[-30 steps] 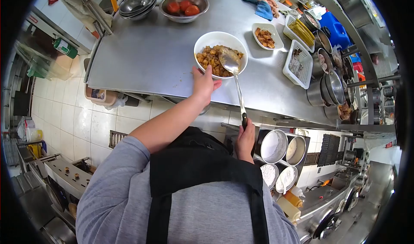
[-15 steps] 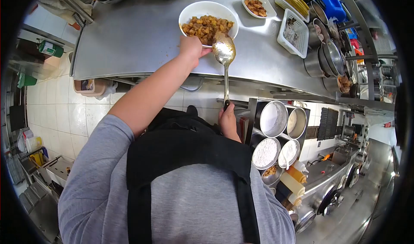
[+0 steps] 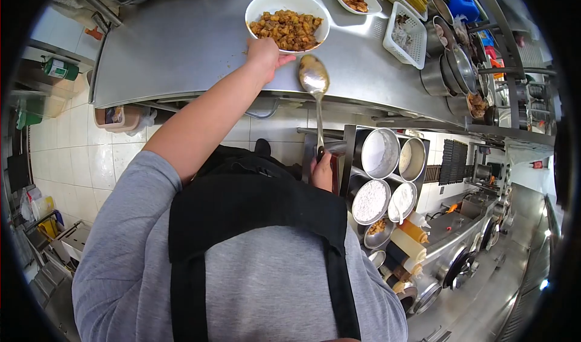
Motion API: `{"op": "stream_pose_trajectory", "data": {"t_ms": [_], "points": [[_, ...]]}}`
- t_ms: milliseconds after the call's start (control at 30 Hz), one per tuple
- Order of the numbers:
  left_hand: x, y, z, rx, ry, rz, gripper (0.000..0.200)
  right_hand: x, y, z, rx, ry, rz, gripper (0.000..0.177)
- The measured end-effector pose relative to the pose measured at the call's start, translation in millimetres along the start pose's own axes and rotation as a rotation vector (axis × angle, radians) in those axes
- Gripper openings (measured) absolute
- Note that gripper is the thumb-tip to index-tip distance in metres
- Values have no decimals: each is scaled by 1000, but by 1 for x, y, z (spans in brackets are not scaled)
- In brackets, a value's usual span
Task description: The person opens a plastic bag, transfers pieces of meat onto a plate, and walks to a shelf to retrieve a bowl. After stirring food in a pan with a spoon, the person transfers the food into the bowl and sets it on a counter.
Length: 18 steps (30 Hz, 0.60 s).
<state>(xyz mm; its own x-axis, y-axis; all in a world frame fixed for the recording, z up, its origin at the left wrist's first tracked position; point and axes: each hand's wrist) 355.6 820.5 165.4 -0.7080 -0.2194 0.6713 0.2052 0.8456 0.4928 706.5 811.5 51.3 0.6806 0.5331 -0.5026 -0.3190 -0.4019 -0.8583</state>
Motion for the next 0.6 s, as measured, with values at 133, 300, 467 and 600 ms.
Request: {"op": "stream_pose_trajectory", "data": {"t_ms": [133,300,467,600], "points": [[5,-7,-12,-80,-34,56,59,0,-25,-16,33,143,90,39],[20,-11,-44,17,-16,183,91,-58,-119,0,-109,259,847,22],[27,-40,-59,13,72,196,97,-72,-161,7,-379,217,1129,26],[28,-56,-67,35,149,187,94,-82,-169,9,-423,250,1094,29]]}}
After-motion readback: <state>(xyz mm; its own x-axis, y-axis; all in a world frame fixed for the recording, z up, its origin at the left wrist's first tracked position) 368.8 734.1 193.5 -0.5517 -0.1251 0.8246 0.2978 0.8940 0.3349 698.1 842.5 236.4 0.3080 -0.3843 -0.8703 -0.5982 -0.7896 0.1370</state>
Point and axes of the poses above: each hand's wrist, its own z-axis towards the middle knuckle, its own y-axis out of the palm, x = y × z, and after that the axes turned 7 degrees about -z, right-handed
